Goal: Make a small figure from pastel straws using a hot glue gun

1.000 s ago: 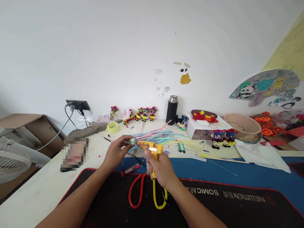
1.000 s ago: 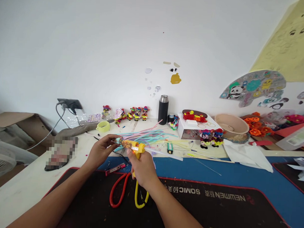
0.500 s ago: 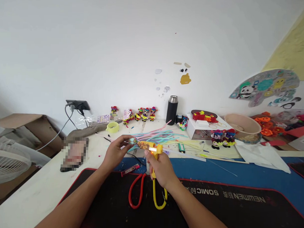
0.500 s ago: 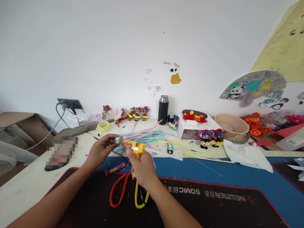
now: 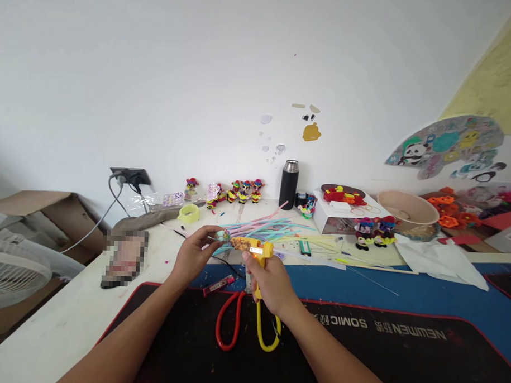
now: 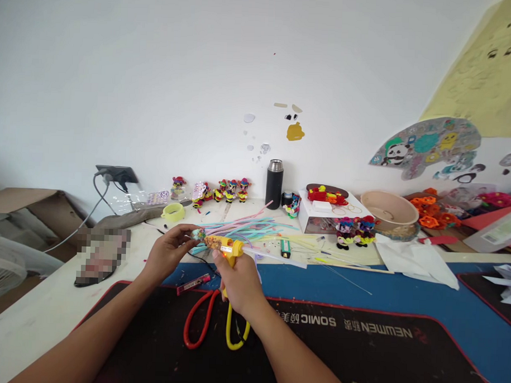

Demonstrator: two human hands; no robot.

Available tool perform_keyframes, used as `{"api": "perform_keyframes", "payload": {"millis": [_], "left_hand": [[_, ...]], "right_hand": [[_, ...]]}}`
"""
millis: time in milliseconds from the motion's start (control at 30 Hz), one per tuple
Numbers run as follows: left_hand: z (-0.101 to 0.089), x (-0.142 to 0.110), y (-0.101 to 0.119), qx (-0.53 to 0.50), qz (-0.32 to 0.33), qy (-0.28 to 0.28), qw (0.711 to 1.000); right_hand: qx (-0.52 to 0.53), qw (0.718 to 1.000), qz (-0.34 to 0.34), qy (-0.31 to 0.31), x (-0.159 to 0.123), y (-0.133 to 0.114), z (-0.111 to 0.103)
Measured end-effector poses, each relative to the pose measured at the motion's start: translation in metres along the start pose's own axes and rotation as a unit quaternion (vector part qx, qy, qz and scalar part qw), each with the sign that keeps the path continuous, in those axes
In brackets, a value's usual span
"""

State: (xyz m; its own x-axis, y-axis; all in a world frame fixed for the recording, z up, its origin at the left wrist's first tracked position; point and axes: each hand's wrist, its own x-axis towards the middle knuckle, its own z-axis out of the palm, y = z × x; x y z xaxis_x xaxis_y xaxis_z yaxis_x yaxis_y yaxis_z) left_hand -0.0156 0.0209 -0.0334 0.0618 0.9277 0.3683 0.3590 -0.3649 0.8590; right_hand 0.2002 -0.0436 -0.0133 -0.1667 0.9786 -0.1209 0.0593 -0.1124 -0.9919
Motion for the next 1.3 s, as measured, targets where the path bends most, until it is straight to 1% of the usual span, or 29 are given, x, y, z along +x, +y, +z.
{"api": "perform_keyframes", "payload": {"millis": [300,433,667,833,1000,1300], "left_hand": [[0.0,0.0,0.002,-0.008,0.005,0.008,1.0],[0.001,0.0,0.004,-0.002,0.004,0.002,1.0],[0.003,-0.002,0.009,0.026,0.01,-0.007,1.0],[0.004,-0.002,0.009,0.018,0.014,-0.01,1.0],[0.003,-0.002,0.008,0.015,0.012,-0.014,1.0],[0.001,-0.001,0.01,0.02,0.012,-0.001,1.0]], "right_hand": [[0.002,1.0,-0.011,0.017,0.003,0.003,-0.001],[0.008,1.0,-0.012,0.02,0.004,0.002,-0.002],[0.004,1.0,-0.019,0.016,0.002,-0.001,-0.002],[-0.011,1.0,-0.012,0.018,0.001,0.0,-0.002],[0.006,1.0,-0.019,0.016,0.001,-0.002,-0.002],[-0.001,1.0,-0.009,0.013,0.002,-0.001,-0.002]]}}
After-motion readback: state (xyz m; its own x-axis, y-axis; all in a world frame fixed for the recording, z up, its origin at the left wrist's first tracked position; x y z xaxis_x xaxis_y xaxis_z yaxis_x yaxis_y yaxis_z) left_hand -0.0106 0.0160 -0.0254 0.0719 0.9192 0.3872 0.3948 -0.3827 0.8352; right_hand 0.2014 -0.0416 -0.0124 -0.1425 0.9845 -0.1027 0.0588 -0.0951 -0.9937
